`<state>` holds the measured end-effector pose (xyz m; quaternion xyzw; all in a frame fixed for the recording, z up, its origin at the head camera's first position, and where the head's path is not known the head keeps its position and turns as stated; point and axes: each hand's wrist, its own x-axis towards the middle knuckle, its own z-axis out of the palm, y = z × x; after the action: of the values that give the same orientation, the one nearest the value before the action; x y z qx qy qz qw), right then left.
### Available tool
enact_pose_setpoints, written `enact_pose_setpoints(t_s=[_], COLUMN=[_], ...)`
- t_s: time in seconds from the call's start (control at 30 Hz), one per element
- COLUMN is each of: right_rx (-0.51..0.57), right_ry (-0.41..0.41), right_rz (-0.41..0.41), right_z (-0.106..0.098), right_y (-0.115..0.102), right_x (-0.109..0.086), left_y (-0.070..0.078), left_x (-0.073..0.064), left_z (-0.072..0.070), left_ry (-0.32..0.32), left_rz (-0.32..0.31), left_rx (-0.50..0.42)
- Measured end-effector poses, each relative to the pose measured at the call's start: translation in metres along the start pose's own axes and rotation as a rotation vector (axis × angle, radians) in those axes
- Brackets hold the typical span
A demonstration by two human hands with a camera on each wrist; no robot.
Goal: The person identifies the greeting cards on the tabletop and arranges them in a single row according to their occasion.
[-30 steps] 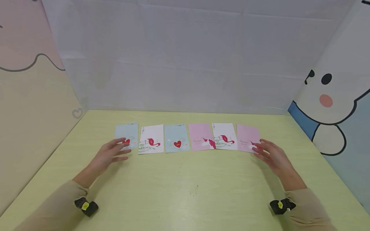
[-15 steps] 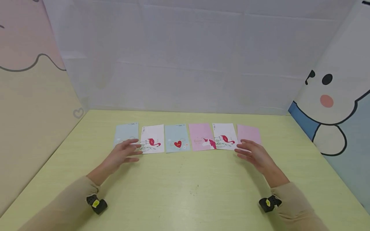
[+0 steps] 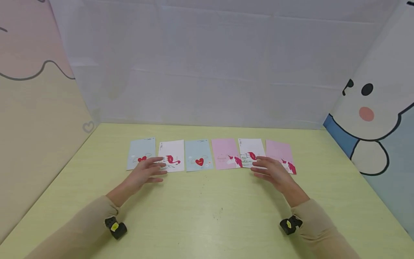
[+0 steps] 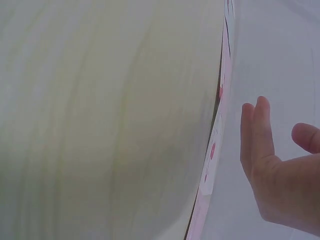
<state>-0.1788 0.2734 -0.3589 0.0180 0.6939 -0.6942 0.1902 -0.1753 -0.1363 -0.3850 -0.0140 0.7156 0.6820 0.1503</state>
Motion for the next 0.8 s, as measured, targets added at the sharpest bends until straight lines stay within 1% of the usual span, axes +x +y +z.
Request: enact_pose_setpoints(t_s=[0.27,0.37,0.43,0.57,0.67,0.8], right_rx=[-0.058,-0.077,-0.078,-0.072,-0.056,-0.043], right_ry=[-0.019,-0.019,-0.015,-0.037,-0.055,-0.07], right_rz=[-0.021,-0.021,-0.015,-0.019,-0.019,-0.017], right_z=[0.013,0.02,0.024,0.032,0.039,0.047], right_y=[0.003,0.002,0.002,0.001,-0.001,-0.003], right_x=[0.005,0.009,0.012,0.019,0.025,0.032], left_y=[0.002,0.003,0.004,0.005,0.006,0.008], left_x=[0.005,0.009,0.011,0.016,0.019,0.022], left_z=[0.012,0.016,0.019,0.023,0.026,0.03], left_ry=[0.008,-0.001,-0.009,-0.026,-0.027,-0.035], left_rz=[-0.021,-0.017,-0.011,-0.01,-0.024,-0.025], left_rx=[0.027,0.046,0.06,0.066,0.055,0.029])
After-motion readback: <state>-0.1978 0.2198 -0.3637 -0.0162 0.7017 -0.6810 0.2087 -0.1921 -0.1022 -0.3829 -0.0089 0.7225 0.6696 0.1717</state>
